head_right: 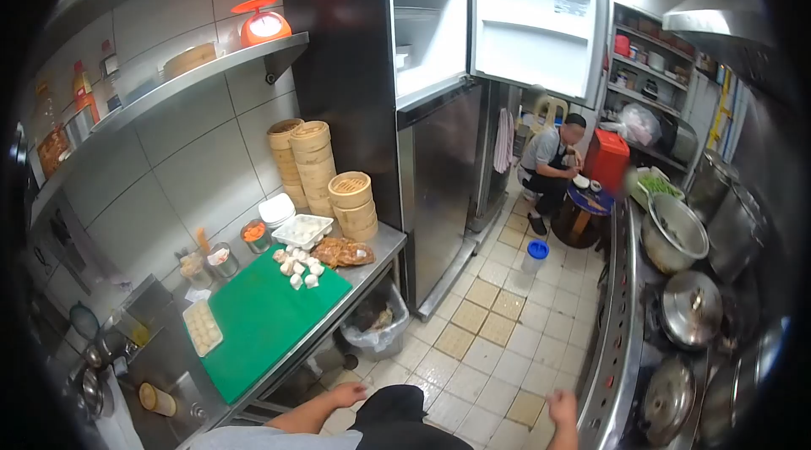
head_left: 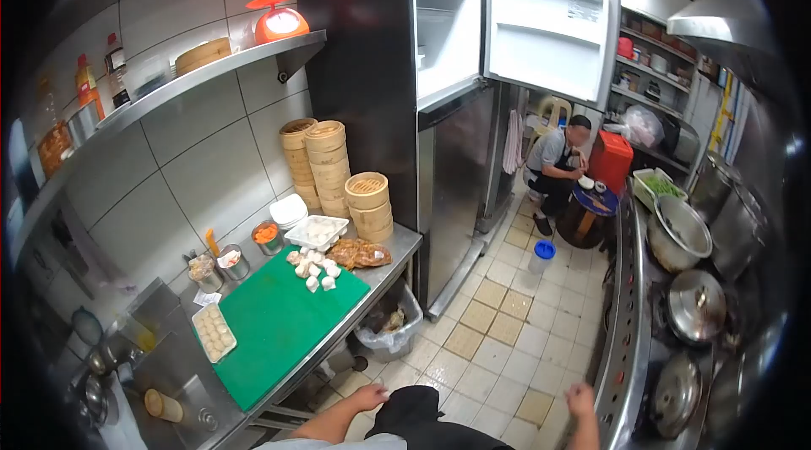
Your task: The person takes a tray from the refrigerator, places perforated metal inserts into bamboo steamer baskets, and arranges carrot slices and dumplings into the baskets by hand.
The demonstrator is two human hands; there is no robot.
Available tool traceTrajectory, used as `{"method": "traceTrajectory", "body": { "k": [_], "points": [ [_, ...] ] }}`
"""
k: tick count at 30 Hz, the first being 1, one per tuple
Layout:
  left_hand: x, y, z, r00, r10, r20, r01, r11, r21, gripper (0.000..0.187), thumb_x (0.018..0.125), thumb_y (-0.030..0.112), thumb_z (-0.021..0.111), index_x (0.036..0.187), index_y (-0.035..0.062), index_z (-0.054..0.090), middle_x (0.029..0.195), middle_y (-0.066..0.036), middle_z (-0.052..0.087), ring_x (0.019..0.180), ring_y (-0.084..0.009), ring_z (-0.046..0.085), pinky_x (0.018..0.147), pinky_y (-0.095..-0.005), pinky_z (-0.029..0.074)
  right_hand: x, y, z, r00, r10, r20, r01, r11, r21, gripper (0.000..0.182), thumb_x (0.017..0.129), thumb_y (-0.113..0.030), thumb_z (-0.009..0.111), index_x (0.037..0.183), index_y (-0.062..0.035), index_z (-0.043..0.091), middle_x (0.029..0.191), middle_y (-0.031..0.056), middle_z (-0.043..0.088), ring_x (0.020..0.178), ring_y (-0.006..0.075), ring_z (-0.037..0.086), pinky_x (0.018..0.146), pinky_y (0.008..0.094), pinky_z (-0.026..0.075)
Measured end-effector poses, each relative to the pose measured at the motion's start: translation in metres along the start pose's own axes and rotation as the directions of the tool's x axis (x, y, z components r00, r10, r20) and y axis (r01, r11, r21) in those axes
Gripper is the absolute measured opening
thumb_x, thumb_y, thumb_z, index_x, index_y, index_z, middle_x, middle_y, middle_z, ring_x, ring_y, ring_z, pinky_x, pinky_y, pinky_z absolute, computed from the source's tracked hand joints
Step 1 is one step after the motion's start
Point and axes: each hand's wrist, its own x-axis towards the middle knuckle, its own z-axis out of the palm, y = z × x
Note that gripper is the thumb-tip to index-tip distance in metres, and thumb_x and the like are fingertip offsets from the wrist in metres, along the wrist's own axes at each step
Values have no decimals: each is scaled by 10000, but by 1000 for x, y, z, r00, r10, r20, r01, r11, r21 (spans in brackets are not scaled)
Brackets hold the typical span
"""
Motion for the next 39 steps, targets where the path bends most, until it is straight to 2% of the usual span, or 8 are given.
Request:
{"method": "traceTrajectory", "body": {
  "k": [7,13,18,24,31,35,37,39],
  "points": [
    [43,-62,14,940,-337,50,334,941,58,514,863,446,632,1208,68,679,1233,-169,660,1170,-351,599,1013,-398,464,96,-414,-124,759,-633,-152,651,745,147,334,869,-152,720,1155,5,653,1005,126,698,903,215,666,800,335,542],
    [164,-9,-32,977,-215,-13,214,976,-46,489,868,431,643,1184,60,680,1192,-148,678,1110,-340,629,976,-386,485,142,-543,-161,476,-879,27,872,476,117,371,821,-160,751,1147,-8,659,1035,171,694,972,297,681,829,355,537],
    [244,78,-95,975,-173,-139,66,824,-563,463,908,241,670,1304,16,583,1138,-109,687,1060,-189,644,945,-314,497,200,-665,-193,259,-965,-31,965,258,35,352,835,-131,735,1152,-1,649,1072,176,686,986,306,676,848,362,530],
    [299,105,-100,917,-291,-274,56,772,-633,464,890,223,710,1278,-3,592,1073,-83,691,982,-156,639,900,-279,505,304,-820,-173,-174,-984,-39,966,-163,-199,336,841,-175,736,1126,-21,645,1124,180,664,1051,383,621,917,418,498],
    [323,130,-60,704,-578,-413,-89,506,-858,444,880,196,725,1252,-14,606,1051,-92,702,977,-158,652,890,-281,511,398,-1011,-135,-327,-907,-265,939,-279,-203,426,863,-168,719,1253,-51,596,1317,207,579,1230,377,543,1045,424,441],
    [311,176,-24,403,-815,-416,-111,408,-906,418,879,171,723,1228,-30,612,1026,-87,709,961,-160,662,877,-287,518,418,-1099,-109,-326,-815,-480,945,-279,-168,527,903,-253,690,1388,-129,525,1438,232,486,1355,383,439,1115,432,380],
    [305,199,4,303,-875,-379,-172,341,-924,405,881,162,716,1222,-32,614,1018,-85,710,957,-163,665,872,-289,520,433,-1142,-100,-363,-793,-490,932,-316,-179,470,913,-300,678,1339,-125,580,1361,227,560,1289,382,510,1065,436,417],
    [299,226,31,219,-949,-227,-242,173,-955,397,877,157,715,1212,-33,617,1005,-93,712,960,-169,671,864,-296,524,417,-1143,-117,-196,-966,-167,980,-197,-11,388,909,-295,685,1232,-82,653,1208,198,663,1127,379,611,962,430,468]
  ]
}}
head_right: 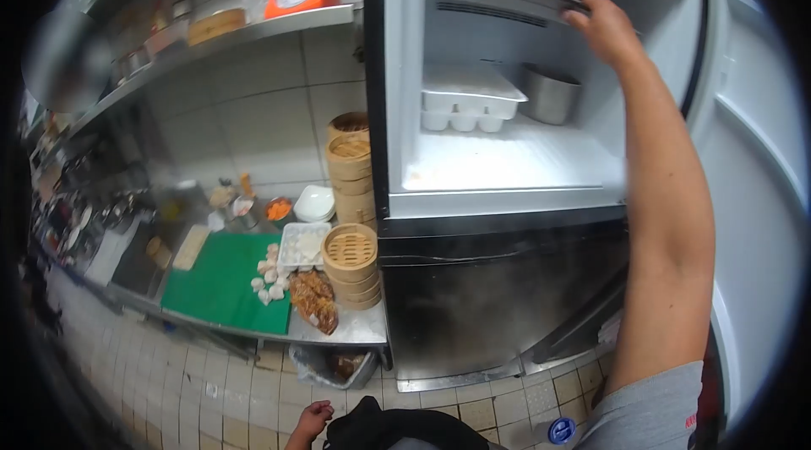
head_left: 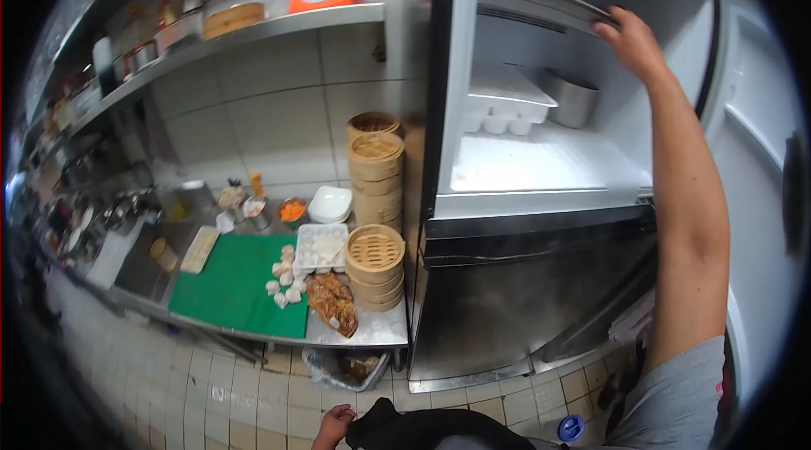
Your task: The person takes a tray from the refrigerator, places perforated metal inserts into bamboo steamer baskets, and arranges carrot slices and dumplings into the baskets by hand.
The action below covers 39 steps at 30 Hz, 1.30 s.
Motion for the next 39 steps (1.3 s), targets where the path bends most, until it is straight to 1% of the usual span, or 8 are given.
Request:
{"method": "traceTrajectory", "body": {
  "k": [6,10,17,20,26,28,34,39],
  "points": [
    [-34,-82,-15,995,-9,-98,25,986,164,380,925,146,655,1254,-35,598,1005,-85,708,859,-149,646,786,-290,511,54,71,25,962,-241,-126,257,956,139,295,955,-215,582,1141,-10,685,1031,81,723,926,200,631,891,344,471],
    [-73,-37,1,969,-5,-247,12,1000,25,390,874,169,695,1213,-13,638,1041,-112,715,971,-192,668,884,-311,514,71,94,32,925,-246,-289,260,966,10,441,956,-172,541,1352,21,536,1135,110,718,1138,218,624,1007,322,437],
    [-83,24,16,991,48,-128,-48,999,1,402,886,148,700,1244,-14,616,1095,-91,691,1025,-172,639,925,-286,491,22,112,-5,768,-393,-505,276,915,-293,442,955,-126,506,1378,2,513,1225,141,678,1199,270,607,1038,348,433],
    [-77,60,19,990,118,-74,-116,993,27,407,891,146,702,1257,-7,610,1108,-85,687,1039,-167,630,937,-281,483,-37,81,-51,848,-312,-429,235,946,-224,455,916,10,468,1361,-44,541,1344,150,584,1286,284,541,1071,362,407],
    [-85,191,38,942,294,159,-285,955,-80,483,925,166,673,1356,1,530,1290,-98,628,1082,-156,619,887,-298,488,-161,-9,-76,836,-71,-545,277,911,306,299,878,80,600,1154,-17,658,1177,119,688,1055,255,673,911,354,529],
    [-89,230,48,852,442,280,-398,895,-203,481,946,155,652,1377,0,505,1343,-117,592,1136,-171,611,936,-312,488,-200,-29,-89,802,-227,-552,287,958,24,255,839,112,608,1062,-3,652,1176,130,686,1070,277,657,923,365,509],
    [-135,322,57,607,531,592,-441,844,-306,515,969,55,590,1452,15,416,1422,-145,513,1230,-229,562,1054,-358,437,-315,-82,-96,840,-306,-449,332,943,-22,245,664,138,573,857,-11,593,1146,210,677,1040,369,622,926,427,469],
    [-174,354,54,303,638,708,-272,770,-577,825,972,359,611,1562,52,123,1510,-228,358,1273,-334,522,1034,-460,459,-387,-122,-92,879,-306,-365,339,940,29,219,647,80,622,840,-22,599,1153,215,676,1013,381,619,896,429,479]
  ]
}}
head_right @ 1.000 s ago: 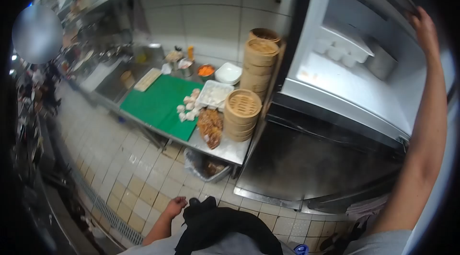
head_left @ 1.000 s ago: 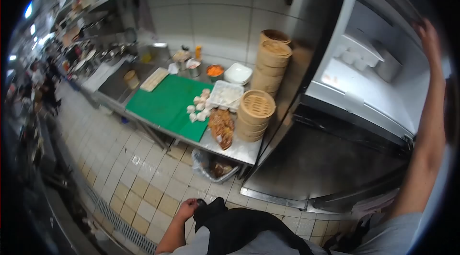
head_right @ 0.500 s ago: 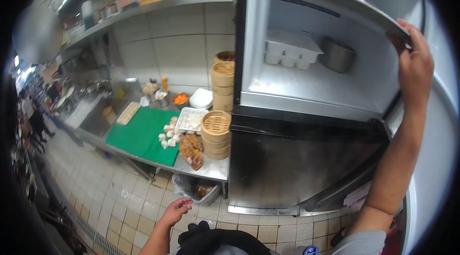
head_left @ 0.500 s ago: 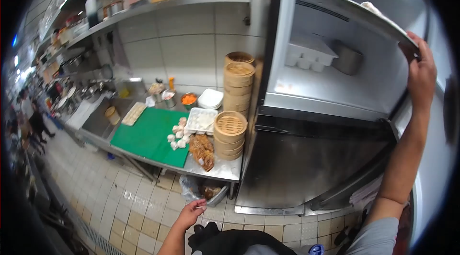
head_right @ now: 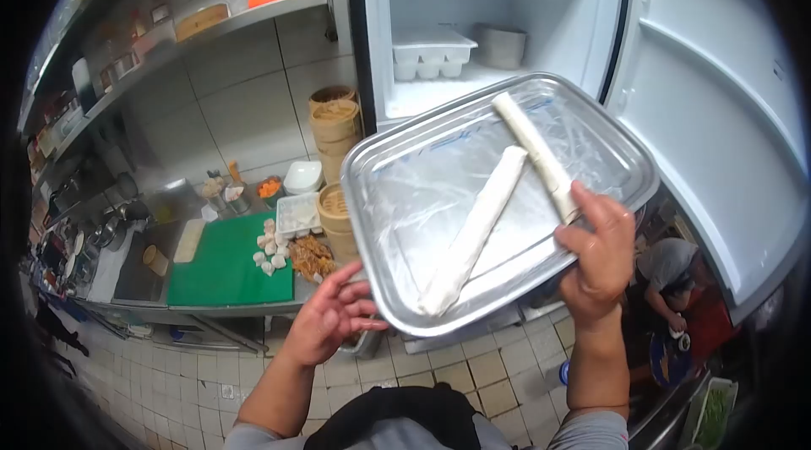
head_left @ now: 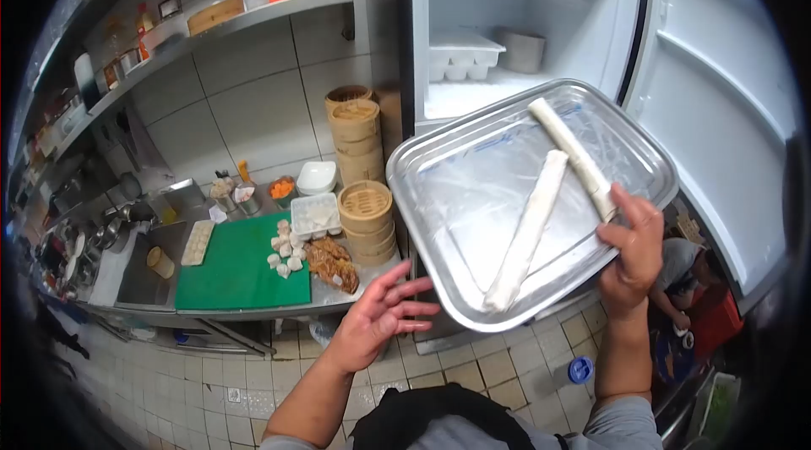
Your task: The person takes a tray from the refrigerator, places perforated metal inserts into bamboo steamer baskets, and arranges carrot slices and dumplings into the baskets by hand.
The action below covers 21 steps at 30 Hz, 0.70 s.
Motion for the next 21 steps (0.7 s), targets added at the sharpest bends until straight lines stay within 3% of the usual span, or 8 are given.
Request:
{"method": "traceTrajectory", "body": {
  "k": [4,5,8,11,13,17,19,21],
  "points": [
    [-19,-2,21,991,16,-131,-51,962,-268,707,978,291,607,1514,14,239,1450,-185,439,1298,-282,509,1054,-419,451,-32,-56,-1,998,0,68,-7,995,102,193,688,-66,726,841,-34,612,1138,219,681,1005,388,626,862,437,503],
    [-28,3,26,984,-78,-161,34,964,-262,631,973,226,603,1473,-26,311,1408,-177,493,1284,-285,523,1071,-403,433,-37,-68,-1,996,-9,85,-3,990,143,205,695,-102,743,843,-38,617,1129,222,682,1008,394,626,856,445,509],
    [-67,9,26,984,-63,-168,18,966,-258,589,975,186,586,1455,-48,339,1384,-181,520,1276,-283,530,1083,-418,420,-54,-101,1,993,-1,121,-26,975,219,205,700,-114,749,841,-44,617,1112,221,686,1008,401,630,851,452,519],
    [-104,7,30,969,-20,-245,-22,985,-171,642,974,237,600,1473,-44,311,1421,-176,487,1285,-281,523,1079,-415,421,-53,-115,3,992,-11,124,-23,963,268,211,699,-131,757,834,-52,616,1102,208,689,1002,394,633,854,449,519],
    [-124,-4,26,971,148,-187,-179,970,-163,743,956,339,631,1494,-31,277,1458,-166,449,1293,-281,517,1087,-410,411,-43,-115,4,995,22,95,-52,943,328,218,706,-158,761,837,-59,618,1093,199,689,1015,383,632,857,453,517],
    [-149,19,17,994,99,-43,-101,994,-48,861,930,476,633,1536,31,212,1443,-239,449,1275,-353,529,948,-464,528,-24,-87,-7,992,119,28,-120,908,402,185,745,-121,748,847,-59,607,1110,208,676,1048,350,625,923,437,481],
    [-165,14,8,990,115,-78,-118,992,-32,778,968,428,592,1528,26,232,1418,-274,466,1233,-375,563,940,-467,538,-14,-68,-14,963,270,-2,-238,853,465,154,781,-99,733,849,-54,602,1142,223,657,1089,337,612,959,428,459],
    [-187,-2,1,943,54,-328,-55,998,5,685,995,405,542,1496,13,286,1388,-301,482,1187,-416,587,924,-518,548,8,-49,-25,938,346,-29,-282,806,520,168,815,-102,724,913,-43,601,1241,225,609,1154,335,587,1032,415,426]
  ]
}}
